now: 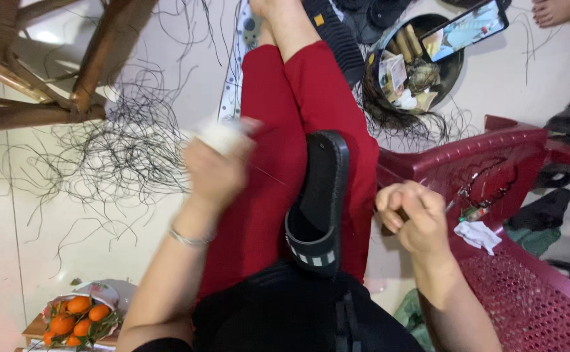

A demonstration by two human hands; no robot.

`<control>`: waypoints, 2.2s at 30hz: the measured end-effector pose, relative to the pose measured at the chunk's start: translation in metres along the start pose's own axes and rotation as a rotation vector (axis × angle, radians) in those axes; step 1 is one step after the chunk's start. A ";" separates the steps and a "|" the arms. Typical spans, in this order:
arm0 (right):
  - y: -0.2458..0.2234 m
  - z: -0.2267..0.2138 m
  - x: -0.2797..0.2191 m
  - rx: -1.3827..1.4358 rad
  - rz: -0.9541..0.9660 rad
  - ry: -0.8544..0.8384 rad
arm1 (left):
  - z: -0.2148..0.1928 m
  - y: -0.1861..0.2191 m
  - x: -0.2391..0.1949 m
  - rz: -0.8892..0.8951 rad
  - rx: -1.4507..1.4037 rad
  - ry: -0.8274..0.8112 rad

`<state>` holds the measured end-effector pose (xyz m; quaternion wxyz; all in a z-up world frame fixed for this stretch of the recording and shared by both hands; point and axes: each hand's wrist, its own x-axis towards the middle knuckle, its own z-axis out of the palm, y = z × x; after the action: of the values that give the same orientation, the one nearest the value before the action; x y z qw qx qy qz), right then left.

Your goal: The person sits on the floor and sews a black sandal using a needle and thread. They hold the sandal on their lap, repeatedly passing the needle through the sole and strap, and pull the thread tight to secure the stitching. The person occasionally adjusts the sandal's position and uses a small tool to assist with the sewing process.

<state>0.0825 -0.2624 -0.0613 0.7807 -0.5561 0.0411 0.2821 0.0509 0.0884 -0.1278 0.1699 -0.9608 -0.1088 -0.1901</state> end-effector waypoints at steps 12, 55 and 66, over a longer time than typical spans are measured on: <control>-0.074 0.019 -0.001 -1.056 -0.287 -0.344 | 0.026 -0.154 -0.109 -1.129 -1.985 -0.377; -0.054 0.057 0.013 -1.718 -0.216 -0.524 | -0.033 -0.098 -0.034 -0.404 -0.484 -0.468; -0.037 0.036 0.007 -1.777 -0.274 -0.497 | -0.119 0.057 -0.029 0.277 -1.269 -0.082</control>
<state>0.0978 -0.2360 -0.0192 0.0813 -0.8731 -0.4240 0.2265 0.0008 -0.0118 -0.0521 -0.4120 -0.8860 0.1433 -0.1570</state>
